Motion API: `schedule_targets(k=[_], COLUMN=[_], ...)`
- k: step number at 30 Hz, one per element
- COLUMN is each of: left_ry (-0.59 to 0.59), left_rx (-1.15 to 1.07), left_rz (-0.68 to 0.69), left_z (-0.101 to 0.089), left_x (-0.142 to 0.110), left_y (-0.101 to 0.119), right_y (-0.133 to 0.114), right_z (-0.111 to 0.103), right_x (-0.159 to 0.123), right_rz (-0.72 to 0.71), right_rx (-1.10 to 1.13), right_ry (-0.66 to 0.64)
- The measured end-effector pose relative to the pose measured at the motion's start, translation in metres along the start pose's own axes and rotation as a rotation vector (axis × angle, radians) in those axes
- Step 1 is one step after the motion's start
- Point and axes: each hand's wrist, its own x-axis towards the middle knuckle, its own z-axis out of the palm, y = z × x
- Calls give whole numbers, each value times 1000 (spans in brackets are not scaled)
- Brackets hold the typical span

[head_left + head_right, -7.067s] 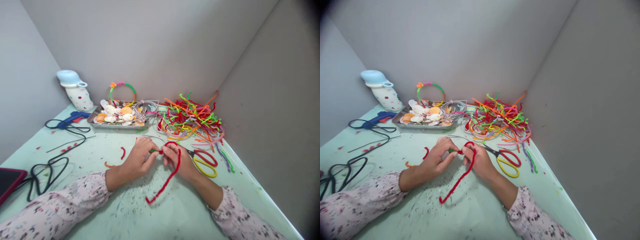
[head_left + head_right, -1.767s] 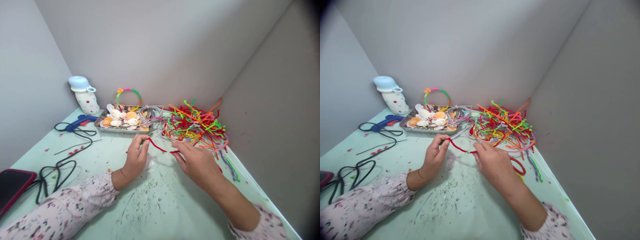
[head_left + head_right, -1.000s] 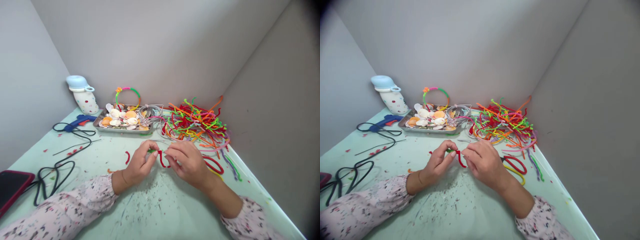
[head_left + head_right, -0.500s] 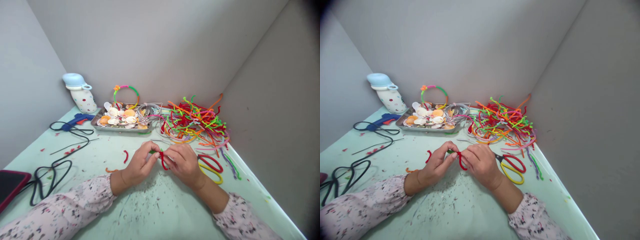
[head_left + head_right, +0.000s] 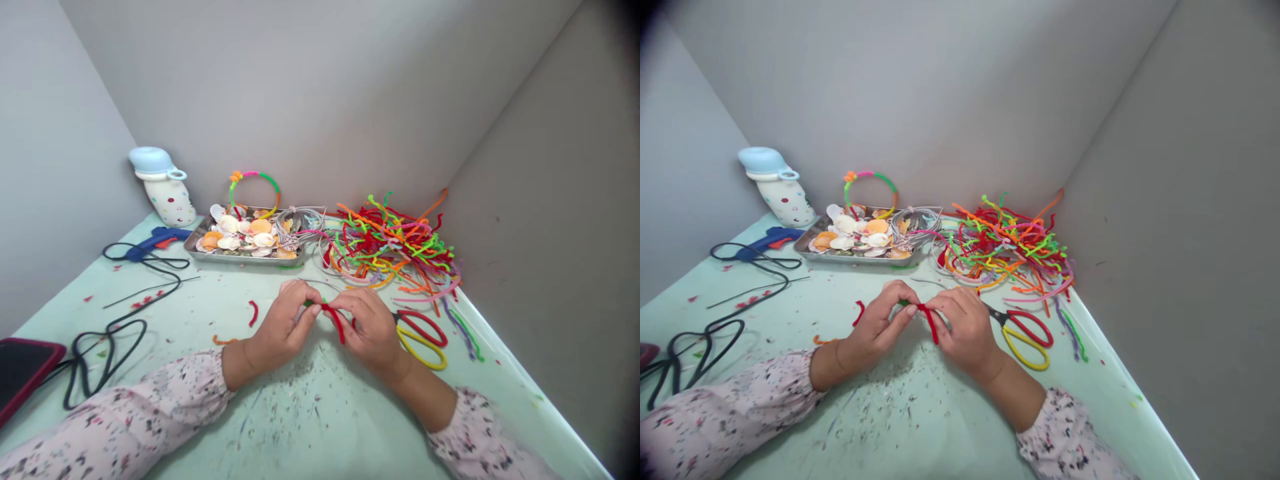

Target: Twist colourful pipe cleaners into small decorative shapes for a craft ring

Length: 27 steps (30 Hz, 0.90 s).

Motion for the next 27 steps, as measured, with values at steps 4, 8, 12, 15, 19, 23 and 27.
schedule_targets(k=[4, 8, 12, 15, 19, 23, 27], left_ry=[-6, -16, -25, -29, -40, -54, -69], left_rx=[43, 79, 91, 85, 88, 93, 104], left_rz=[34, 43, 47, 47, 47, 60, 86], left_z=[0, -1, -1, -1, -2, -2, -2], left_x=[1, 3, 3, 3, 3, 3, 4], left_y=[1, 2, 3, 3, 2, 2, 2], right_y=[-3, -7, -9, -9, -7, -4, -1], right_z=[1, -1, -4, -5, -7, -9, -11], right_x=[1, 4, 8, 10, 11, 12, 15], right_rz=[119, 266, 393, 446, 493, 580, 718], right_rx=[137, 257, 320, 368, 429, 483, 569], right_ry=[-10, -58, -126, -164, -219, -269, -345])
